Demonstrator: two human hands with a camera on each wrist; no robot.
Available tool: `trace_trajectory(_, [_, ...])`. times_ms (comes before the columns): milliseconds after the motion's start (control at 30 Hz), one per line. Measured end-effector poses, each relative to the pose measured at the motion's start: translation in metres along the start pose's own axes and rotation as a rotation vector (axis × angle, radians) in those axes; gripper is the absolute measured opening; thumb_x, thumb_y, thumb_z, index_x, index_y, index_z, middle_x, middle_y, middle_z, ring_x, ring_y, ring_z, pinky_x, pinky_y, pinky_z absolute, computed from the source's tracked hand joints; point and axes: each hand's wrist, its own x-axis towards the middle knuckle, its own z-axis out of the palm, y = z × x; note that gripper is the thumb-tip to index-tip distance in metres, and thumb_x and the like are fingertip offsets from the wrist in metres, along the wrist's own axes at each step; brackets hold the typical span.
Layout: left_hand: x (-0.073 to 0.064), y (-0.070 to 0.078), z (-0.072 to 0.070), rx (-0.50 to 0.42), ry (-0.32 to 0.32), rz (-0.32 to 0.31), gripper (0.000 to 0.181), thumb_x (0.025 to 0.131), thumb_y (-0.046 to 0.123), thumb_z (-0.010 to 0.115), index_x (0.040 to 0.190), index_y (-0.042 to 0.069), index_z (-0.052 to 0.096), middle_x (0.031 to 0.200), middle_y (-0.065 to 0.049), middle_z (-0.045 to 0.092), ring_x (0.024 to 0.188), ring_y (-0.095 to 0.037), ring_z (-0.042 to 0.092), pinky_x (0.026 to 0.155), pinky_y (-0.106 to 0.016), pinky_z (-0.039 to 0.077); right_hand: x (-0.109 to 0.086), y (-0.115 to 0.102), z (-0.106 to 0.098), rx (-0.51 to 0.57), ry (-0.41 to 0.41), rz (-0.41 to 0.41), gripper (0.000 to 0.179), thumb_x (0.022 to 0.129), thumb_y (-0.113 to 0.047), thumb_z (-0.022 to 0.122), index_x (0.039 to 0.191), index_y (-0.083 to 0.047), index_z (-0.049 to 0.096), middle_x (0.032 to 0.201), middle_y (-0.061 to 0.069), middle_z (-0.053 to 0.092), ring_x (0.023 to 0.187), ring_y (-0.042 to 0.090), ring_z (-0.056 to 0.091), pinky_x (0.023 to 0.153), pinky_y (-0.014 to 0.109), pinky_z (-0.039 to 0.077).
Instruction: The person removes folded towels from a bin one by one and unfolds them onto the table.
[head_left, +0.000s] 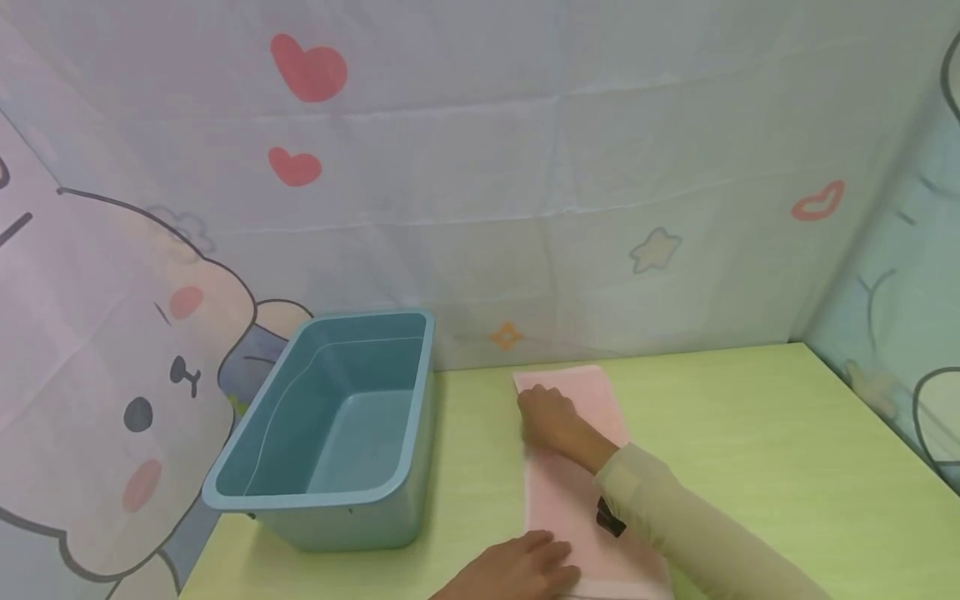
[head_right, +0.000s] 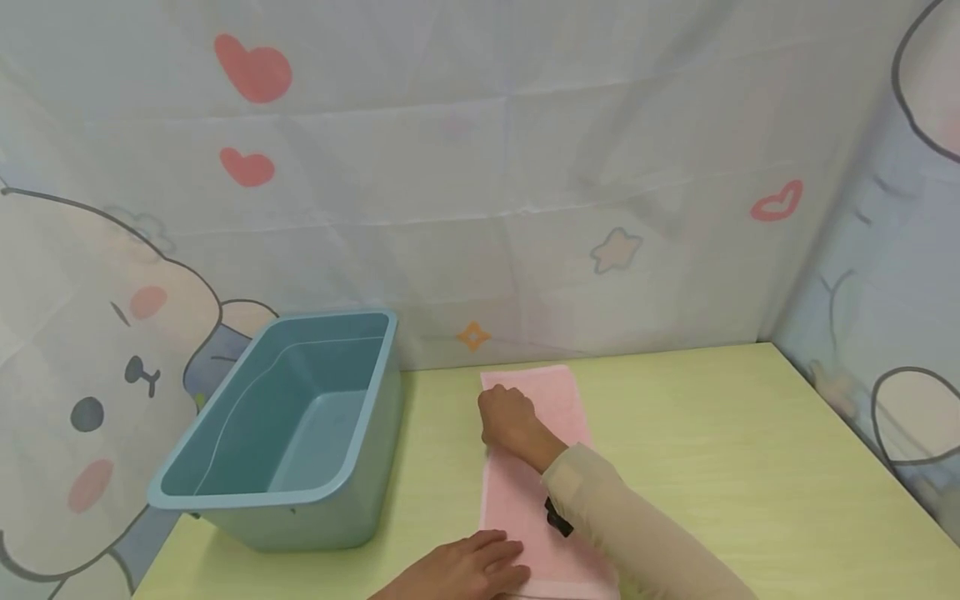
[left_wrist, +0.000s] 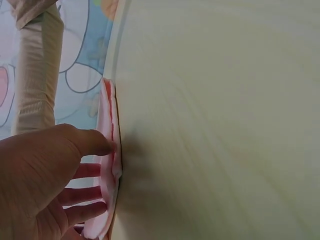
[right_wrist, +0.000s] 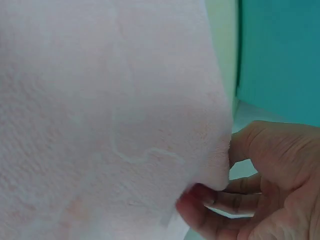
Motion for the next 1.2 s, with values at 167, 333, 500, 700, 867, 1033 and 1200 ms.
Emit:
trace_trajectory(167, [-0.010,-0.002,0.000,-0.078,-0.026,-0.128,0.010,0.104,0.026,0.063,0.112,0.020,0.062,0.114,0.006,0.057,0.111,-0.013,0.055,0.068,-0.016,0.049,-0.002,0.007,-0.008,0.057,-0.025,-0.037,0.017,0.092,0.008,0.057,0.081,-0.004,0.055,0.075,0.009,0.048,0.060,0.021,0.041,0.051,0.033,0.037])
trace_trajectory(333, [-0.020,-0.002,0.005,-0.089,0.110,-0.192,0.022,0.099,0.017,0.069,0.119,0.016,0.060,0.129,-0.005,0.061,0.120,-0.021,0.059,0.081,-0.023,0.056,-0.005,0.015,-0.016,0.196,-0.130,0.006,0.013,0.095,0.006,0.059,0.087,-0.004,0.056,0.074,0.011,0.053,0.055,0.022,0.052,0.048,0.031,0.042])
trace_trajectory(500, [-0.023,-0.003,0.009,-0.177,0.207,-0.226,0.028,0.099,0.015,0.068,0.124,0.010,0.056,0.132,-0.012,0.062,0.121,-0.023,0.062,0.088,-0.025,0.056,-0.005,0.025,-0.019,0.277,-0.151,0.002,0.018,0.087,0.010,0.064,0.091,-0.004,0.053,0.077,0.010,0.052,0.059,0.022,0.055,0.052,0.030,0.043])
trace_trajectory(700, [-0.021,-0.004,0.010,-0.268,0.225,-0.231,0.015,0.099,0.012,0.066,0.108,0.010,0.056,0.116,-0.003,0.060,0.092,-0.006,0.058,0.076,-0.014,0.049,-0.005,0.036,-0.021,0.300,-0.131,-0.061,0.017,0.087,0.012,0.054,0.088,-0.005,0.050,0.072,0.005,0.043,0.060,0.018,0.044,0.054,0.028,0.037])
trace_trajectory(867, [-0.021,-0.004,0.011,-0.278,0.203,-0.218,0.001,0.103,0.015,0.062,0.102,0.013,0.062,0.110,0.002,0.061,0.089,-0.003,0.056,0.074,-0.012,0.047,-0.003,0.040,-0.025,0.282,-0.084,-0.088,0.017,0.090,0.009,0.052,0.082,-0.006,0.049,0.070,0.003,0.043,0.060,0.016,0.041,0.054,0.028,0.035])
trace_trajectory(1033, [-0.021,-0.002,0.014,-0.217,0.272,-0.166,0.004,0.101,0.012,0.064,0.099,0.014,0.067,0.106,0.003,0.062,0.088,-0.004,0.058,0.072,-0.009,0.045,-0.002,0.044,-0.027,0.312,-0.061,-0.070,0.017,0.088,0.008,0.047,0.081,-0.007,0.048,0.069,0.004,0.046,0.058,0.016,0.042,0.053,0.028,0.035])
trace_trajectory(1200, [-0.021,-0.003,0.014,-0.231,0.268,-0.170,0.004,0.098,0.010,0.067,0.101,0.012,0.065,0.108,0.002,0.061,0.087,-0.004,0.057,0.072,-0.008,0.045,-0.003,0.048,-0.029,0.364,-0.043,-0.047,0.014,0.089,0.006,0.045,0.082,-0.006,0.048,0.068,0.003,0.045,0.055,0.015,0.040,0.051,0.027,0.033])
